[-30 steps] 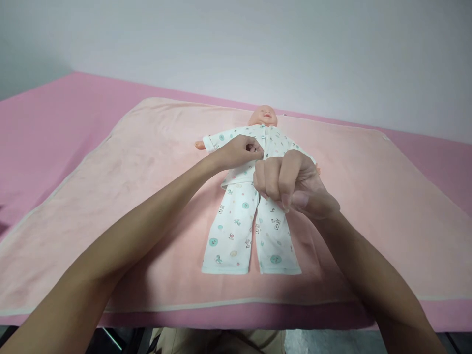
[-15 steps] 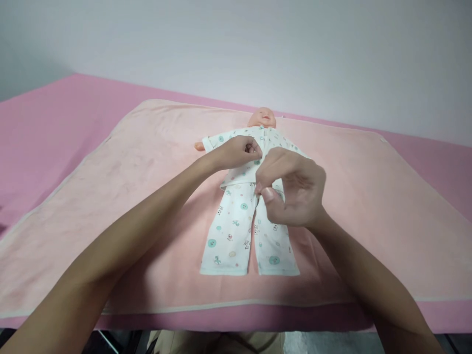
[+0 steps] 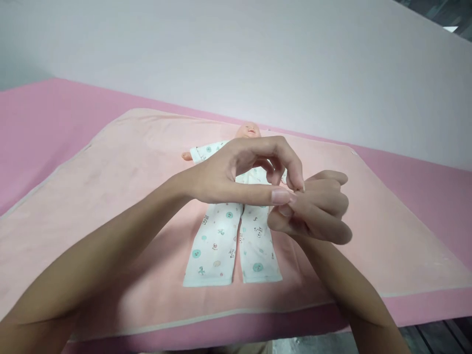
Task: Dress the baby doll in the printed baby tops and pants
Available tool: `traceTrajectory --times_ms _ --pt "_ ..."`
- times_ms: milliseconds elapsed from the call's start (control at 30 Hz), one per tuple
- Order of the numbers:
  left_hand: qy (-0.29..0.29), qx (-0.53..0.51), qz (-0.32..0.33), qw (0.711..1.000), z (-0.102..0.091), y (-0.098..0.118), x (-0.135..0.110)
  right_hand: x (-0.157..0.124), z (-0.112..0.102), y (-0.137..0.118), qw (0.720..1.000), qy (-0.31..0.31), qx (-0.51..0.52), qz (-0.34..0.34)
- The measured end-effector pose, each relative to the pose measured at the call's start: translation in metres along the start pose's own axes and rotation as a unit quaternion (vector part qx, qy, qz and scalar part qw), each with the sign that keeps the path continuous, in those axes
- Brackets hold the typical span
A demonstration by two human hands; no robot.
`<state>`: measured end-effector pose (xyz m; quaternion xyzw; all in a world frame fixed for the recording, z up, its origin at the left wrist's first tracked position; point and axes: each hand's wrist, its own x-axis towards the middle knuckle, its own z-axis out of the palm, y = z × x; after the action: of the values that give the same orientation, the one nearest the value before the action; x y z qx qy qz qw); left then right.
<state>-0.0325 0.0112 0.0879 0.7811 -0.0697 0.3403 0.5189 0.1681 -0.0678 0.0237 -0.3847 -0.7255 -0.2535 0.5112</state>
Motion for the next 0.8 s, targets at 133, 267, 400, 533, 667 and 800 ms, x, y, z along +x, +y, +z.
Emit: traceTrajectory --times_ms 133,267,400,533,667,800 --pt "-0.010 -0.020 0.058 0.998 0.000 -0.008 0.002 0.018 0.010 -0.004 0.964 0.200 -0.037 -0.174" --pt "-0.014 -0.006 0.076 0.997 0.003 -0.008 0.000 0.017 0.005 -0.005 0.970 0.164 -0.076 -0.165" --pt "0.013 0.000 0.101 0.995 0.008 -0.010 0.000 0.010 -0.001 -0.007 0.979 0.116 -0.104 -0.128" --pt "0.030 -0.005 0.110 0.993 0.011 -0.011 0.001 0.016 0.007 -0.005 0.975 0.157 -0.020 -0.157" --pt "0.025 -0.018 0.100 0.995 0.010 -0.010 0.001 0.022 0.016 -0.006 0.973 0.181 0.039 -0.138" --pt "0.024 -0.028 0.079 0.996 0.007 -0.010 0.001 0.025 0.022 -0.012 0.981 0.148 0.060 -0.111"
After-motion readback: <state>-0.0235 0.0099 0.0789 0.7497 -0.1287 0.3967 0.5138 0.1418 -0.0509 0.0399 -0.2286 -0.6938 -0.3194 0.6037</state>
